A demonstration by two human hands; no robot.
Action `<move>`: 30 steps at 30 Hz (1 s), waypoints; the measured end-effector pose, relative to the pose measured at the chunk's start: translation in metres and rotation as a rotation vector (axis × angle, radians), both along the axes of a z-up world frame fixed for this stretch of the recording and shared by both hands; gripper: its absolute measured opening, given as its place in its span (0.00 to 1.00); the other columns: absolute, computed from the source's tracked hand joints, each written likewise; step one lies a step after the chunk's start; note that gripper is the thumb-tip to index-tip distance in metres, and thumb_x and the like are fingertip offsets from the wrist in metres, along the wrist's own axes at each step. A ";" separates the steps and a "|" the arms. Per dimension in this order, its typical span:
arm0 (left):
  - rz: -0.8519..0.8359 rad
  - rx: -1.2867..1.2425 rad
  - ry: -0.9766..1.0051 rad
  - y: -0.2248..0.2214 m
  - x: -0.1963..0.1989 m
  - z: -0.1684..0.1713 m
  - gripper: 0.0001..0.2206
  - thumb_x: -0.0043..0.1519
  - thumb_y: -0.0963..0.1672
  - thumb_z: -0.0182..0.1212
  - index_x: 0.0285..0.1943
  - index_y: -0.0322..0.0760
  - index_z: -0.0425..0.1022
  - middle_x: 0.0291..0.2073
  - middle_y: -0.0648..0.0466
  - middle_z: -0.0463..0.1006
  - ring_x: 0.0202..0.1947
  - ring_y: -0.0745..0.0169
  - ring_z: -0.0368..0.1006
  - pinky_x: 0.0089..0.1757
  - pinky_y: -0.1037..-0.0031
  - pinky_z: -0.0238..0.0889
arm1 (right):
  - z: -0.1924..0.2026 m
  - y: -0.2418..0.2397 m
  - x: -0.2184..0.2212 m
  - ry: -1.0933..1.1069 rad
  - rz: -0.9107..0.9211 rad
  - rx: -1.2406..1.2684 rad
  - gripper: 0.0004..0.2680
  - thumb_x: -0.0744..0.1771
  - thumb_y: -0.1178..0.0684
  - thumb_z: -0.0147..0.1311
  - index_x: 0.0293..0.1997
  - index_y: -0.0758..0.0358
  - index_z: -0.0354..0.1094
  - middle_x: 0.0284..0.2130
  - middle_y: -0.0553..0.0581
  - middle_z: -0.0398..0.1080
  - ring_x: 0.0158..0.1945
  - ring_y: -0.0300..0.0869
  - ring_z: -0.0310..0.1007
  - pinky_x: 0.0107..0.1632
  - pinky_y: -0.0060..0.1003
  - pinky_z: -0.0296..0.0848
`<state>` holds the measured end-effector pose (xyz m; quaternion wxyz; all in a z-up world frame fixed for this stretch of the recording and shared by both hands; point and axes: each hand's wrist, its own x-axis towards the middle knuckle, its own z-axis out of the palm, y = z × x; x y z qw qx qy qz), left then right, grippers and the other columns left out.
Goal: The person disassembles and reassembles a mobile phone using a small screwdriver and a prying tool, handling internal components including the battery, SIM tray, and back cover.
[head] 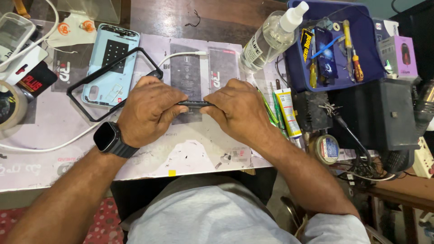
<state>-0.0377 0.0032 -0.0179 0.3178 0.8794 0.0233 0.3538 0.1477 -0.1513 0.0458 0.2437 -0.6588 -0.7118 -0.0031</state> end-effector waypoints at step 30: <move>-0.021 -0.008 0.023 0.001 -0.003 0.006 0.07 0.62 0.42 0.68 0.44 0.33 0.78 0.34 0.50 0.80 0.37 0.54 0.77 0.47 0.63 0.60 | -0.029 -0.031 0.030 0.203 0.032 0.126 0.08 0.65 0.56 0.68 0.43 0.64 0.74 0.34 0.54 0.76 0.39 0.48 0.77 0.43 0.43 0.69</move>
